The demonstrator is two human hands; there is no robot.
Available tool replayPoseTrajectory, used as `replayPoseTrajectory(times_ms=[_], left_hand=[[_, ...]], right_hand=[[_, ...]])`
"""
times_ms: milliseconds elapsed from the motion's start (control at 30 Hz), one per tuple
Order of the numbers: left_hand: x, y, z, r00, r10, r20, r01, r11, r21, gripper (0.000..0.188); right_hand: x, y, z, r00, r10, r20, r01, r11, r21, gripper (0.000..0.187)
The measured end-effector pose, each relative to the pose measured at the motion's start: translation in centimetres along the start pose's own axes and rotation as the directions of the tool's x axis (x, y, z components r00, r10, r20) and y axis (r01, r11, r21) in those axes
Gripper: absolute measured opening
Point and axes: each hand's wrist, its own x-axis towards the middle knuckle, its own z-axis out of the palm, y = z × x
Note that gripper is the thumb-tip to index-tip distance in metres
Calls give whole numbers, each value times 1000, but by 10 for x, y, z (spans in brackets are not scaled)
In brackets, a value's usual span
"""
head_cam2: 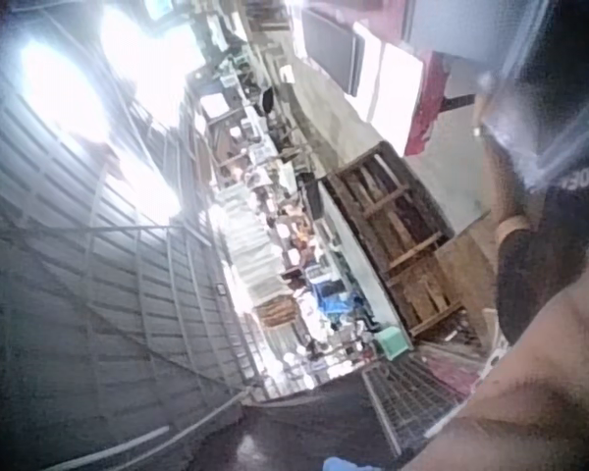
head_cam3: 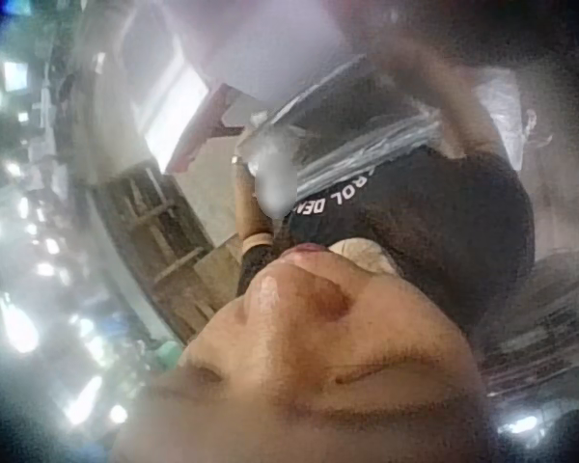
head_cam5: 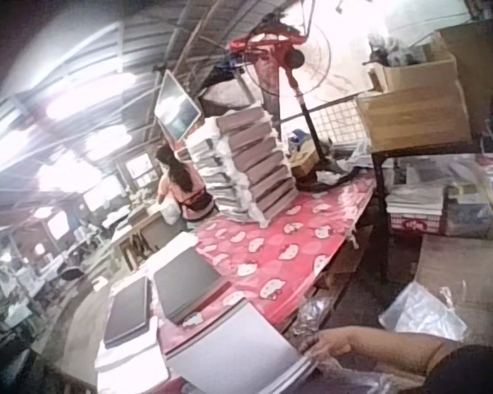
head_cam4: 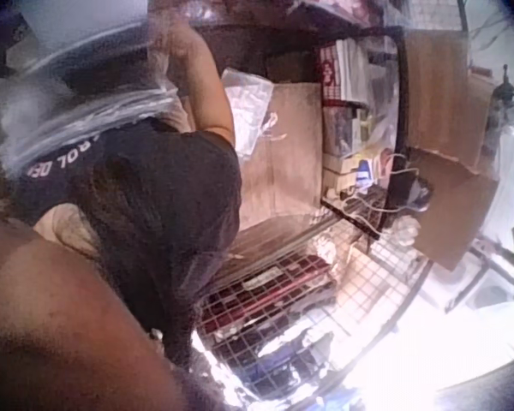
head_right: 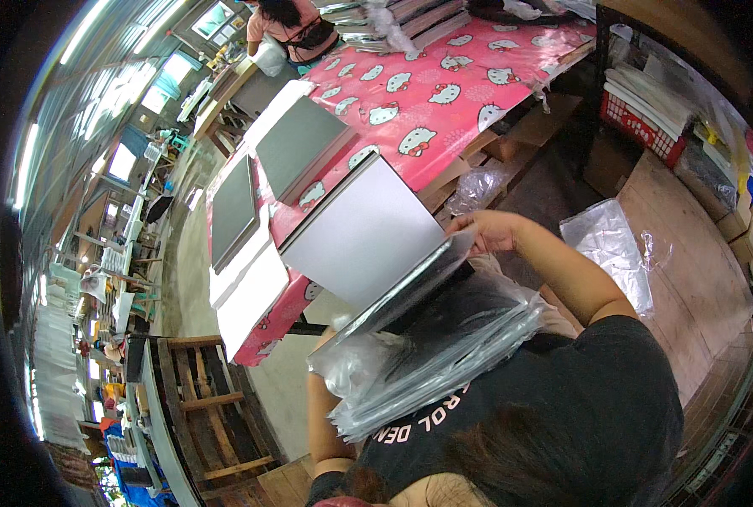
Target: The person places black books into clear plastic bags by hand and stacks them on a table.
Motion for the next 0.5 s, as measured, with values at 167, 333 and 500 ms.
replayPoseTrajectory(times_ms=[167, 333, 500], left_hand=[[19, -145, 1, 944, -329, 9, 322, 929, 182, 22], [23, -170, -10, 936, -349, -53, 349, 893, 284, 22], [-21, -65, -47, 851, 154, -502, -121, 988, 98, 22]], right_hand=[[18, 106, -105, 923, 360, -138, -365, 931, -13, 18], [30, 103, -151, 926, 333, -178, -374, 744, -553, 24], [20, -22, 21, 932, 201, 303, 33, 783, -621, 41]])
